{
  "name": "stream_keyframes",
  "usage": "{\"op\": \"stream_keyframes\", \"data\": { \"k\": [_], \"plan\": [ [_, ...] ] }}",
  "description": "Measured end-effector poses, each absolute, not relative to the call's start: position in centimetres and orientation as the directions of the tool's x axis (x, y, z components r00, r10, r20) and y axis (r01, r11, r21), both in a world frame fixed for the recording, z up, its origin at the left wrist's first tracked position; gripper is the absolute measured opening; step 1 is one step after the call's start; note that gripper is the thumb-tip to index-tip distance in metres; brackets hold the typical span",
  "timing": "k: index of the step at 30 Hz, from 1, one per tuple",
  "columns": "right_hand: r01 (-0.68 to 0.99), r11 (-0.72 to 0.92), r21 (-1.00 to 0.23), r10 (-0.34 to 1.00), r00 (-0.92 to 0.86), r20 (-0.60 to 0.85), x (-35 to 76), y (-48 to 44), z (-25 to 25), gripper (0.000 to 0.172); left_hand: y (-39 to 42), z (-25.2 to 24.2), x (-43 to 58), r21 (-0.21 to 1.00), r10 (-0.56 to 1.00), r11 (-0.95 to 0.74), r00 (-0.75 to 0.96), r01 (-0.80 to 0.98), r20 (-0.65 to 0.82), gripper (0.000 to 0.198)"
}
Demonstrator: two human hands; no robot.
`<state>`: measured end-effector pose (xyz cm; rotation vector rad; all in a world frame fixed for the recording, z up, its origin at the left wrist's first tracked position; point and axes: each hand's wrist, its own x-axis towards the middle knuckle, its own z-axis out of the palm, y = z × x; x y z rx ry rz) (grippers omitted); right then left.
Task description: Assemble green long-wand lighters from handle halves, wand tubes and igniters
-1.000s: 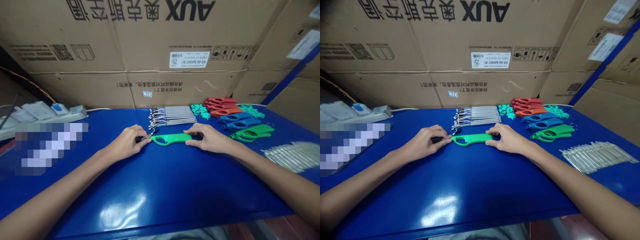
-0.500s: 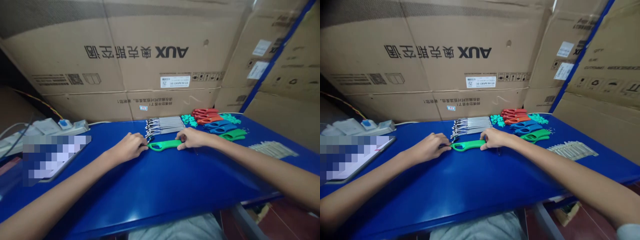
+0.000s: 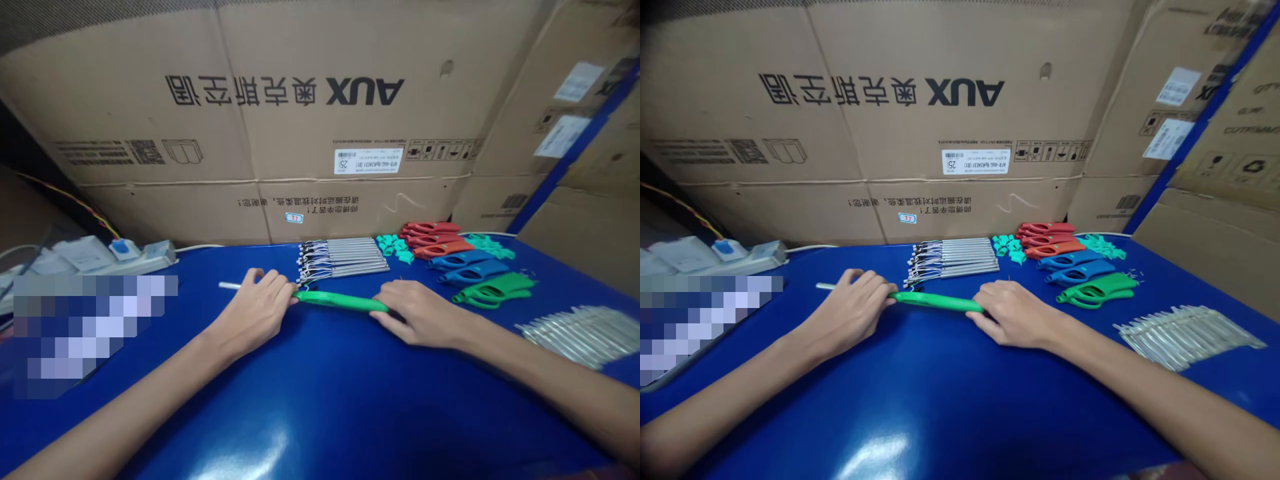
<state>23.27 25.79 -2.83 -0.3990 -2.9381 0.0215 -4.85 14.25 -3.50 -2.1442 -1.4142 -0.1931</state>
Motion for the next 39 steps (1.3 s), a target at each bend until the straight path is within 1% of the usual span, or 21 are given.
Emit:
{"op": "stream_keyframes", "data": {
  "k": [2, 4, 5, 6, 8, 9, 10, 11, 12, 14, 18, 22, 26, 30, 32, 34, 37, 38, 39],
  "plan": [
    [0.24, 0.97, -0.026, 0.241, -0.957, 0.16, 24.0, 25.2, -2.4, 0.042, 13.9, -3.5, -4.4, -0.367, 0.774, -0.273, 0.43, 0.889, 0.465, 0.035],
    [0.269, 0.958, -0.099, 0.279, -0.955, 0.1, 25.1, 25.3, -1.4, 0.041, 13.6, -3.5, -3.5, -0.364, 0.741, -0.281, 0.442, 0.888, 0.505, 0.034],
    [0.305, 0.94, -0.151, 0.317, -0.946, 0.061, 25.7, 25.8, -0.6, 0.039, 13.4, -3.5, -3.0, -0.362, 0.723, -0.293, 0.453, 0.885, 0.522, 0.033],
    [0.351, 0.917, -0.191, 0.363, -0.931, 0.029, 26.3, 26.6, 0.2, 0.04, 13.3, -3.5, -2.5, -0.357, 0.709, -0.304, 0.459, 0.884, 0.534, 0.031],
    [0.474, 0.859, -0.191, 0.485, -0.874, 0.012, 27.2, 28.7, 1.6, 0.055, 13.1, -3.7, -1.5, -0.333, 0.703, -0.319, 0.457, 0.887, 0.544, 0.029],
    [0.537, 0.831, -0.145, 0.545, -0.838, 0.022, 27.4, 30.0, 2.1, 0.054, 13.0, -3.8, -1.1, -0.297, 0.721, -0.329, 0.441, 0.897, 0.534, 0.029],
    [0.596, 0.799, -0.08, 0.6, -0.799, 0.04, 27.5, 31.2, 2.5, 0.047, 13.0, -4.0, -0.7, -0.243, 0.748, -0.34, 0.417, 0.909, 0.516, 0.03],
    [0.647, 0.762, 0.004, 0.646, -0.761, 0.061, 27.4, 32.3, 2.6, 0.036, 13.0, -4.2, -0.5, -0.179, 0.779, -0.349, 0.391, 0.92, 0.491, 0.03],
    [0.668, 0.742, 0.054, 0.664, -0.744, 0.078, 27.1, 33.3, 2.5, 0.028, 13.0, -4.4, -0.3, -0.114, 0.807, -0.356, 0.367, 0.927, 0.463, 0.031],
    [0.683, 0.72, 0.124, 0.677, -0.73, 0.092, 26.1, 34.7, 2.0, 0.025, 13.1, -4.9, 0.0, -0.003, 0.847, -0.363, 0.332, 0.932, 0.415, 0.027],
    [0.677, 0.695, 0.244, 0.688, -0.724, 0.052, 23.8, 35.6, 0.4, 0.02, 13.2, -5.5, 0.3, 0.145, 0.89, -0.337, 0.265, 0.93, 0.371, 0.02],
    [0.671, 0.672, 0.313, 0.705, -0.709, 0.004, 22.7, 35.2, 0.0, 0.018, 13.4, -5.2, 0.2, 0.286, 0.934, -0.264, 0.171, 0.921, 0.314, 0.02],
    [0.663, 0.678, 0.317, 0.703, -0.711, -0.015, 22.5, 34.9, 0.1, 0.018, 13.6, -4.5, 0.0, 0.36, 0.963, -0.219, 0.142, 0.907, 0.228, 0.018],
    [0.653, 0.71, 0.264, 0.678, -0.735, -0.006, 22.3, 34.4, 0.6, 0.02, 13.5, -3.9, 0.1, 0.374, 0.973, -0.212, 0.157, 0.903, 0.171, 0.02],
    [0.644, 0.738, 0.204, 0.653, -0.757, 0.029, 22.0, 33.6, 1.1, 0.019, 13.3, -3.7, 0.0, 0.362, 0.973, -0.215, 0.168, 0.907, 0.158, 0.023],
    [0.612, 0.783, 0.112, 0.608, -0.791, 0.073, 21.6, 32.1, 1.7, 0.018, 13.1, -3.6, -0.3, 0.335, 0.97, -0.223, 0.173, 0.915, 0.174, 0.03],
    [0.499, 0.865, -0.059, 0.502, -0.855, 0.134, 20.7, 28.9, 2.2, 0.017, 13.2, -3.4, -0.7, 0.315, 0.95, -0.24, 0.155, 0.918, 0.273, 0.039],
    [0.436, 0.887, -0.153, 0.458, -0.874, 0.164, 20.3, 27.8, 2.1, 0.016, 13.4, -3.4, -0.8, 0.314, 0.937, -0.254, 0.153, 0.915, 0.314, 0.039],
    [0.34, 0.884, -0.322, 0.416, -0.885, 0.207, 19.9, 26.9, 1.8, 0.014, 13.6, -3.3, -0.9, 0.311, 0.92, -0.281, 0.163, 0.908, 0.356, 0.037]
  ]
}}
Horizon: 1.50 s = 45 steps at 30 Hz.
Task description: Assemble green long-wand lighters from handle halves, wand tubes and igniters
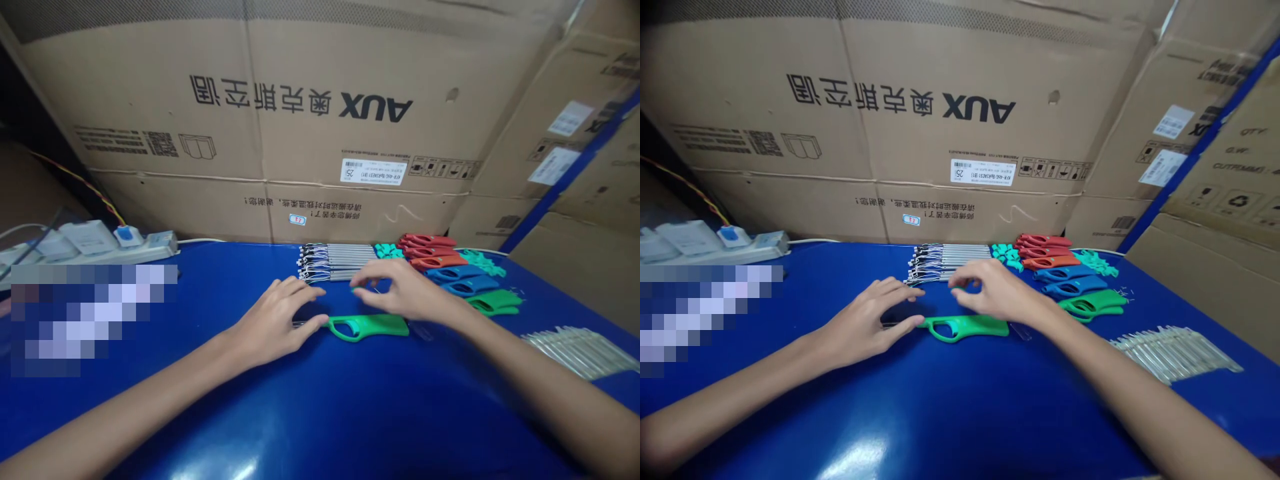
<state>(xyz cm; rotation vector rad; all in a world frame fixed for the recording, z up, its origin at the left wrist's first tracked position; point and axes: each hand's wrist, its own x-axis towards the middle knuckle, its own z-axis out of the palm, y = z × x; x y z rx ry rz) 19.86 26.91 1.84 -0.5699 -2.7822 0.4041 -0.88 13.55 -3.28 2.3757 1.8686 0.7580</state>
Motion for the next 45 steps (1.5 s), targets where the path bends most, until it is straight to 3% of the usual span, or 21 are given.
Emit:
{"op": "stream_keyframes", "data": {
  "k": [3, 5, 8, 12, 15, 18, 21, 24, 29, 34, 39, 45],
  "plan": [
    [0.14, 0.594, -0.792, 0.455, -0.871, 0.187, 18.7, 25.2, 0.5, 0.014, 14.3, -3.1, -0.6, 0.307, 0.839, -0.418, 0.234, 0.855, 0.491, 0.029],
    [0.078, 0.318, -0.945, 0.526, -0.844, 0.107, 18.1, 24.8, -0.6, 0.026, 14.6, -3.2, -0.2, 0.316, 0.781, -0.489, 0.247, 0.813, 0.574, 0.023],
    [0.017, 0.099, -0.995, 0.591, -0.805, 0.045, 17.5, 24.8, -1.9, 0.041, 14.7, -3.7, 0.2, 0.305, 0.732, -0.532, 0.248, 0.79, 0.634, 0.02],
    [0.025, 0.105, -0.994, 0.562, -0.826, 0.039, 17.7, 25.0, -2.2, 0.04, 14.3, -4.3, -0.4, 0.265, 0.709, -0.577, 0.314, 0.772, 0.631, 0.012],
    [0.059, 0.332, -0.942, 0.545, -0.827, 0.14, 18.5, 25.5, -1.8, 0.031, 14.0, -4.0, -1.8, 0.263, 0.74, -0.519, 0.273, 0.814, 0.615, 0.008],
    [0.191, 0.669, -0.718, 0.458, -0.867, 0.195, 19.6, 25.8, -1.6, 0.028, 13.9, -3.3, -3.5, 0.279, 0.8, -0.401, 0.185, 0.873, 0.57, 0.01],
    [0.265, 0.818, -0.511, 0.37, -0.922, 0.115, 20.4, 25.5, -1.7, 0.038, 13.9, -2.6, -5.5, 0.275, 0.849, -0.314, 0.139, 0.909, 0.51, 0.012],
    [0.276, 0.875, -0.397, 0.325, -0.944, 0.06, 20.5, 24.7, -1.9, 0.044, 13.7, -2.4, -7.3, 0.246, 0.868, -0.281, 0.136, 0.928, 0.478, 0.011],
    [0.187, 0.898, -0.399, 0.239, -0.967, 0.084, 20.4, 24.1, -2.3, 0.03, 13.5, -2.5, -9.3, 0.209, 0.878, -0.246, 0.126, 0.947, 0.462, 0.02],
    [0.134, 0.91, -0.392, 0.264, -0.917, 0.299, 20.9, 25.5, -2.5, 0.026, 13.5, -1.8, -10.8, 0.187, 0.855, -0.175, 0.055, 0.967, 0.517, 0.023],
    [0.08, 0.969, -0.234, 0.206, -0.786, 0.583, 21.6, 27.4, -2.2, 0.019, 13.4, -1.8, -11.7, 0.181, 0.82, -0.128, 0.002, 0.975, 0.573, 0.023],
    [0.074, 0.984, -0.161, 0.156, -0.793, 0.589, 21.5, 27.5, -2.3, 0.017, 13.5, -2.2, -11.0, 0.162, 0.804, -0.224, 0.089, 0.961, 0.588, 0.022]
  ]
}}
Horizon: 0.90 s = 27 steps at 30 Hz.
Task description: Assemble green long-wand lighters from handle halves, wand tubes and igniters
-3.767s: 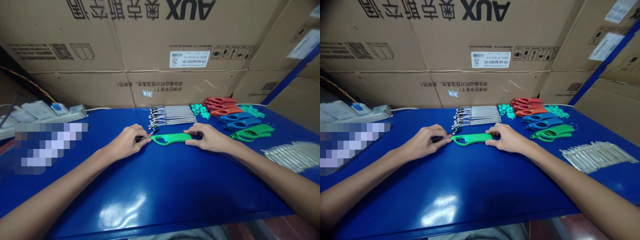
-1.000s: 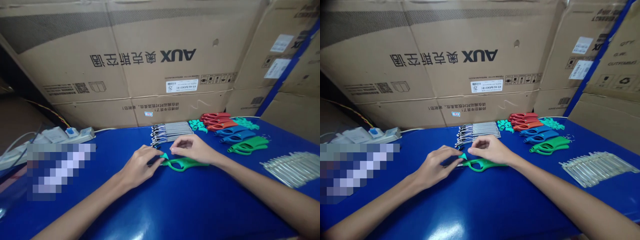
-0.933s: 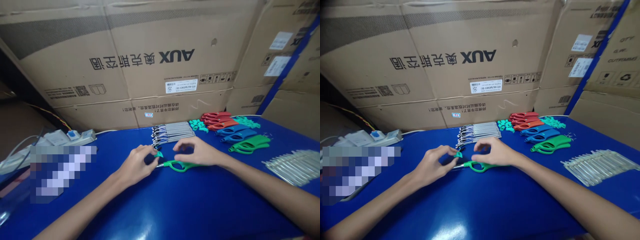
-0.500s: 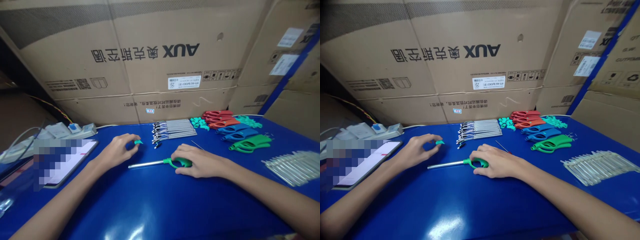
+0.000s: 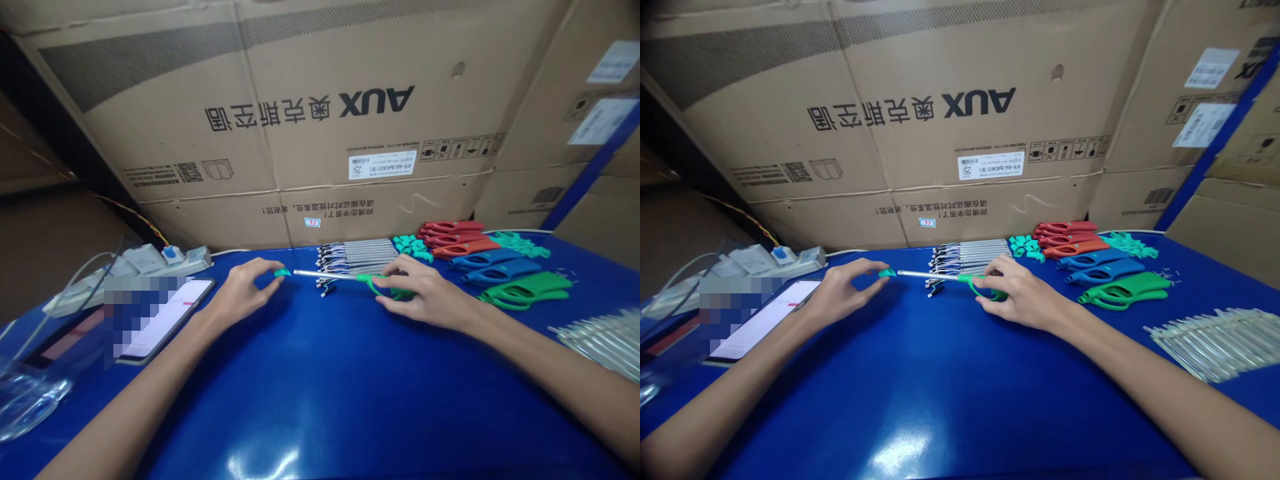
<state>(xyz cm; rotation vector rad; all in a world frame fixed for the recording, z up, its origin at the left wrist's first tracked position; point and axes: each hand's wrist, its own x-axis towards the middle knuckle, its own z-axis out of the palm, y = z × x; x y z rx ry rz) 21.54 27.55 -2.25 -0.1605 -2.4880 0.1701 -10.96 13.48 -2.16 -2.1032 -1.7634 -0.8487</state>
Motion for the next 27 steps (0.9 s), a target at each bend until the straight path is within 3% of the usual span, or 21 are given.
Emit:
{"op": "stream_keyframes", "data": {
  "k": [6, 21, 27],
  "plan": [
    [0.086, 0.988, -0.13, 0.146, -0.807, 0.572, 21.4, 27.4, -2.3, 0.018, 13.3, -2.1, -10.1, 0.156, 0.795, -0.32, 0.175, 0.935, 0.581, 0.015],
    [0.048, 0.992, -0.12, 0.104, -0.845, 0.524, 21.5, 27.0, -2.5, 0.019, 13.1, -2.4, -9.2, 0.121, 0.831, -0.363, 0.262, 0.924, 0.491, 0.017],
    [0.052, 0.976, -0.212, 0.152, -0.86, 0.488, 21.5, 26.8, -3.0, 0.021, 13.4, -2.6, -9.4, 0.08, 0.829, -0.408, 0.333, 0.909, 0.449, 0.02]
  ]
}}
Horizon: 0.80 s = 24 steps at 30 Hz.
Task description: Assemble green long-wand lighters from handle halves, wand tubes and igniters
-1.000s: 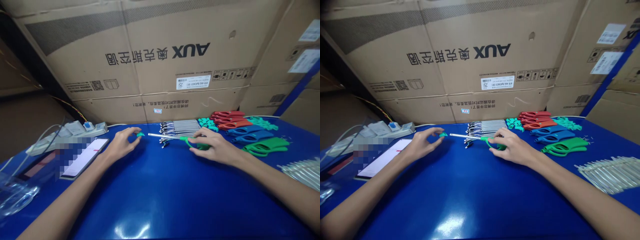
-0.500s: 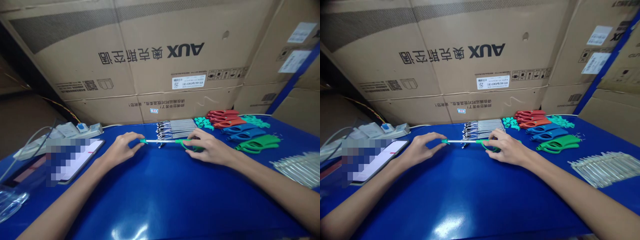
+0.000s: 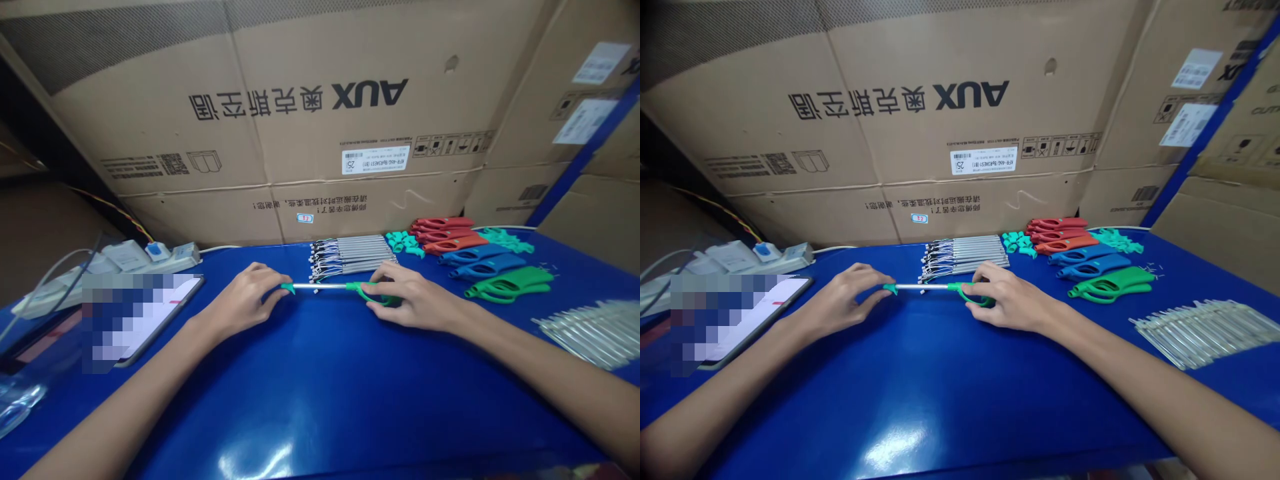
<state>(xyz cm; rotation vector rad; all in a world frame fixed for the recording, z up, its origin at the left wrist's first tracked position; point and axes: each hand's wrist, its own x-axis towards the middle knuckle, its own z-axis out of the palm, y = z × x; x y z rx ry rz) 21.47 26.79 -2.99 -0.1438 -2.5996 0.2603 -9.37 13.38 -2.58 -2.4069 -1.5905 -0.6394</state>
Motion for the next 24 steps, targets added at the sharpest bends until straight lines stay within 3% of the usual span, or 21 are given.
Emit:
{"op": "stream_keyframes", "data": {
  "k": [7, 24],
  "plan": [
    [0.117, 0.917, -0.381, 0.256, -0.906, 0.337, 21.0, 25.9, -3.4, 0.025, 13.2, -2.7, -8.4, 0.136, 0.862, -0.416, 0.342, 0.899, 0.375, 0.017],
    [0.023, 0.961, -0.275, 0.122, -0.929, 0.35, 20.3, 23.1, -3.1, 0.025, 12.0, -2.3, -3.7, 0.128, 0.807, -0.547, 0.48, 0.827, 0.343, 0.019]
  ]
}}
